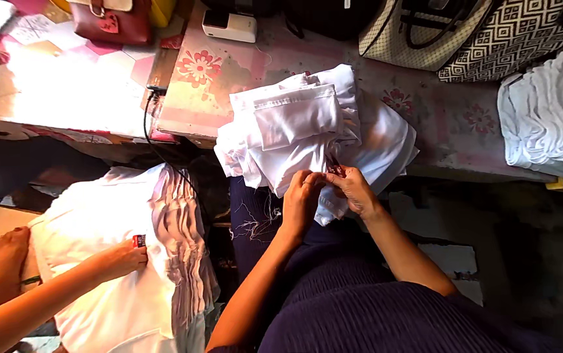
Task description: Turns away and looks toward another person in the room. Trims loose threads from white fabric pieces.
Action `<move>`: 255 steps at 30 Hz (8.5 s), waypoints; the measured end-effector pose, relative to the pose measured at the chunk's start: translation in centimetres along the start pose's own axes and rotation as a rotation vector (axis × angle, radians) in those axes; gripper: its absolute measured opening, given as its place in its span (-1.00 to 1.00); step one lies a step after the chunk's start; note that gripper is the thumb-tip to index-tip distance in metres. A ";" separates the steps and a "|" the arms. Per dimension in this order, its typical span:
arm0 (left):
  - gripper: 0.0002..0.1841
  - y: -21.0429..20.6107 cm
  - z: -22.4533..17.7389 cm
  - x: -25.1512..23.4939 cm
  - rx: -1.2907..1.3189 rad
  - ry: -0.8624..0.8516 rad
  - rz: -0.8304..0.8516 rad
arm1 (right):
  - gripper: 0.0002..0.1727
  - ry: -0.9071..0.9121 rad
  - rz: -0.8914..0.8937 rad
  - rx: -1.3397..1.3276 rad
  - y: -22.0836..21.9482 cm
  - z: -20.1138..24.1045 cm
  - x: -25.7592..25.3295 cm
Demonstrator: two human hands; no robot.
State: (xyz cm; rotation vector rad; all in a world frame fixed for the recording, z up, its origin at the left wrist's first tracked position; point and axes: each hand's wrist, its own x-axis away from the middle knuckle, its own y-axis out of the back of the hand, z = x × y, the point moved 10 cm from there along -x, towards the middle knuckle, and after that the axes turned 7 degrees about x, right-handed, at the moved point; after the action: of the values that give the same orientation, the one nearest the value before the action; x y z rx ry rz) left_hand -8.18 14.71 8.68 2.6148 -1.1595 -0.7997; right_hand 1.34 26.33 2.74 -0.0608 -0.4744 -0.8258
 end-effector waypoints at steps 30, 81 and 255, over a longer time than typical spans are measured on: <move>-0.92 0.7 2.8 1.1 0.576 0.312 0.030 | -0.49 -0.181 0.508 -0.040 -2.5 0.7 3.2; -0.87 -1.1 4.2 0.5 -0.272 -0.020 -0.010 | -0.59 0.328 -0.156 0.626 0.7 2.9 0.5; -0.57 6.7 4.3 -9.8 -0.028 -0.028 -0.311 | -0.74 0.489 -0.015 -0.088 -3.8 15.4 -6.8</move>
State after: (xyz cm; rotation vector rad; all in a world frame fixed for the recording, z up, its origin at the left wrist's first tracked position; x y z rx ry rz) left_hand -20.19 17.54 11.43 2.8068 -0.7484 -0.9013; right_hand -11.16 32.04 13.10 0.0633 0.0220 -0.8429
